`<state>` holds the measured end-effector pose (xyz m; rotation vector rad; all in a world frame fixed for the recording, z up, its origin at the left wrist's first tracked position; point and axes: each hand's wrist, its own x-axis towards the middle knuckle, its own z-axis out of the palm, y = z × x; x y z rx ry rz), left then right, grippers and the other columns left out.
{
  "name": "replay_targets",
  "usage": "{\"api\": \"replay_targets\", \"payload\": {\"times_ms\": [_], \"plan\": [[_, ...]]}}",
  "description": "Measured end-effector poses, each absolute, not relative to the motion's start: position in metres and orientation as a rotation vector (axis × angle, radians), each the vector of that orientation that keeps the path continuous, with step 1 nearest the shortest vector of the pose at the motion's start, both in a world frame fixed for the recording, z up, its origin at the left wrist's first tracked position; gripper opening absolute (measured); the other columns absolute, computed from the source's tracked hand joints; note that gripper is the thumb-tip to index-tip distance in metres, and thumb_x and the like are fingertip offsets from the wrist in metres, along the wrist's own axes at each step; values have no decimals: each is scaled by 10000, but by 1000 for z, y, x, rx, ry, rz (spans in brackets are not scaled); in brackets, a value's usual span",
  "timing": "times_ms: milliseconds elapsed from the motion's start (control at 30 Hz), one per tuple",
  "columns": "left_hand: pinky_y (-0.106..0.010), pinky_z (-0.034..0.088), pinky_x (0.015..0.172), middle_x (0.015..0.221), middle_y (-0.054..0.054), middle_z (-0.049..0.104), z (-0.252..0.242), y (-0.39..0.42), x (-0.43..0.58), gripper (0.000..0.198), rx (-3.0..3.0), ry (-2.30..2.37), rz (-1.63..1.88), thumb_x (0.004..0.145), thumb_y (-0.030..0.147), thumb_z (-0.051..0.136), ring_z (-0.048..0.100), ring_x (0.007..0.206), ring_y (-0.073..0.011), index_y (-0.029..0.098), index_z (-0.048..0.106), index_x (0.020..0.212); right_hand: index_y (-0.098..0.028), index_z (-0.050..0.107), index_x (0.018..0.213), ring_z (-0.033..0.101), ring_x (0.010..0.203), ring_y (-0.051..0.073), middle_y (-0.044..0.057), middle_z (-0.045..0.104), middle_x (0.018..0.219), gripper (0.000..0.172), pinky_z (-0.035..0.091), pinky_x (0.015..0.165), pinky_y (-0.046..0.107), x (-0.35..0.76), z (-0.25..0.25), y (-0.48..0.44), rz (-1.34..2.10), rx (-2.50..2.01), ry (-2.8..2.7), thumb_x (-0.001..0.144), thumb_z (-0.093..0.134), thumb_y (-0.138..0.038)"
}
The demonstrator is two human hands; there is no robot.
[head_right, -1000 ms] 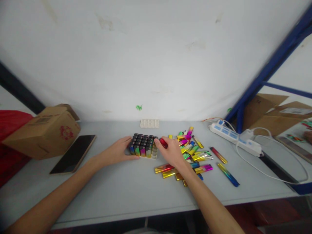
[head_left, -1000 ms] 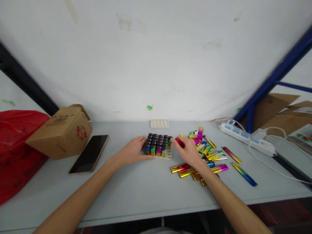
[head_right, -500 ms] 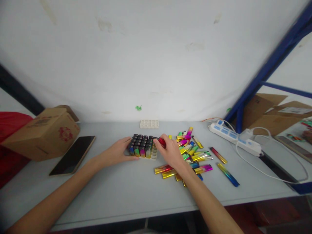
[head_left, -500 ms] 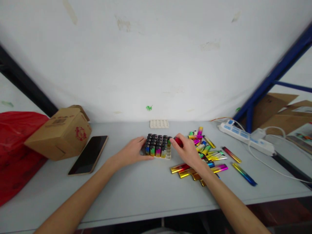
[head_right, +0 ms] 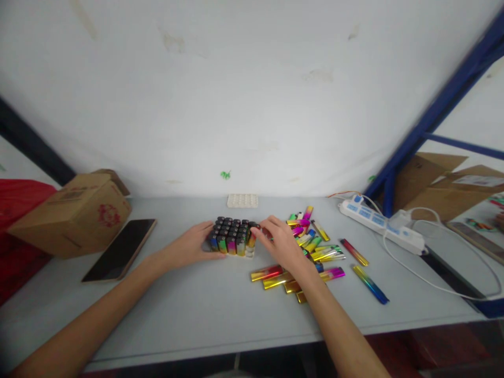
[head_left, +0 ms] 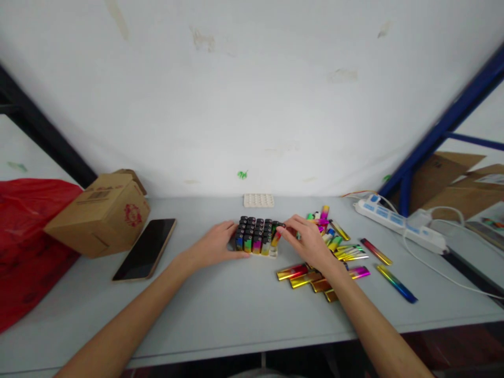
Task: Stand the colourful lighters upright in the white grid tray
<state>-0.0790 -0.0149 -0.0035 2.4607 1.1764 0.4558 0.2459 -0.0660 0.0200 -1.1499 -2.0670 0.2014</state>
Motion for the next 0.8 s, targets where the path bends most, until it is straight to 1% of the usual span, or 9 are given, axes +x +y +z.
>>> {"api": "replay_targets", "payload": {"times_ms": [67, 200, 300, 400, 500, 567, 667, 733, 800], "plan": [[-502, 609, 1142, 1369, -151, 812, -3, -16, -79, 671, 2464, 1177, 451, 874, 770, 908, 757, 1286, -407, 246, 768, 1270, -239, 710, 903, 699, 780, 227, 49, 740, 851, 448, 508, 778, 342, 246, 20, -66, 241, -1182, -2090, 1233, 568, -505], [-510, 602, 1155, 1376, -159, 807, -2, -16, -78, 689, 2475, 1167, 441, 892, 776, 892, 750, 1293, -409, 232, 762, 1294, -235, 749, 963, 739, 802, 242, 69, 804, 882, 433, 508, 790, 341, 246, 21, -67, 318, -1243, -2118, 1232, 567, -523], [-509, 599, 1162, 1362, -144, 813, -4, -15, -79, 703, 2478, 1146, 466, 890, 802, 884, 752, 1282, -402, 251, 767, 1311, -239, 749, 954, 746, 804, 247, 74, 811, 883, 456, 509, 795, 340, 250, 21, -65, 335, -1267, -2146, 1234, 554, -542], [-509, 599, 1164, 1351, -137, 817, -7, -13, -81, 712, 2472, 1144, 486, 875, 804, 895, 755, 1277, -401, 267, 775, 1326, -243, 725, 928, 745, 814, 247, 73, 801, 874, 476, 506, 805, 339, 256, 20, -61, 311, -1285, -2174, 1245, 529, -539], [-516, 601, 1167, 1365, -142, 815, -8, -13, -81, 723, 2474, 1160, 486, 866, 810, 896, 755, 1281, -407, 263, 780, 1325, -241, 728, 950, 756, 849, 249, 79, 810, 910, 436, 504, 819, 335, 257, 19, -59, 269, -1317, -2206, 1246, 550, -507], [-513, 604, 1163, 1365, -145, 817, -7, -13, -81, 722, 2478, 1165, 477, 867, 814, 892, 756, 1289, -413, 257, 782, 1315, -239, 741, 960, 757, 833, 249, 75, 815, 899, 402, 487, 795, 330, 256, 18, -58, 239, -1385, -2214, 1235, 590, -490], [-507, 611, 1151, 1356, -145, 821, -4, -14, -80, 718, 2475, 1164, 463, 867, 822, 885, 757, 1292, -417, 255, 782, 1296, -239, 761, 946, 752, 796, 246, 65, 822, 869, 398, 450, 750, 327, 257, 20, -59, 218, -1477, -2213, 1206, 656, -521], [-518, 613, 1151, 1353, -153, 819, -4, -14, -79, 713, 2475, 1172, 456, 876, 833, 869, 757, 1291, -421, 250, 781, 1278, -237, 774, 969, 757, 807, 250, 64, 830, 883, 405, 451, 754, 332, 263, 21, -59, 213, -1503, -2199, 1214, 635, -528], [-527, 615, 1153, 1348, -160, 817, -3, -14, -79, 715, 2479, 1184, 442, 872, 840, 866, 758, 1289, -425, 247, 777, 1262, -230, 782, 1029, 768, 861, 260, 72, 838, 936, 374, 482, 797, 344, 272, 20, -57, 189, -1527, -2169, 1237, 584, -471]]}}
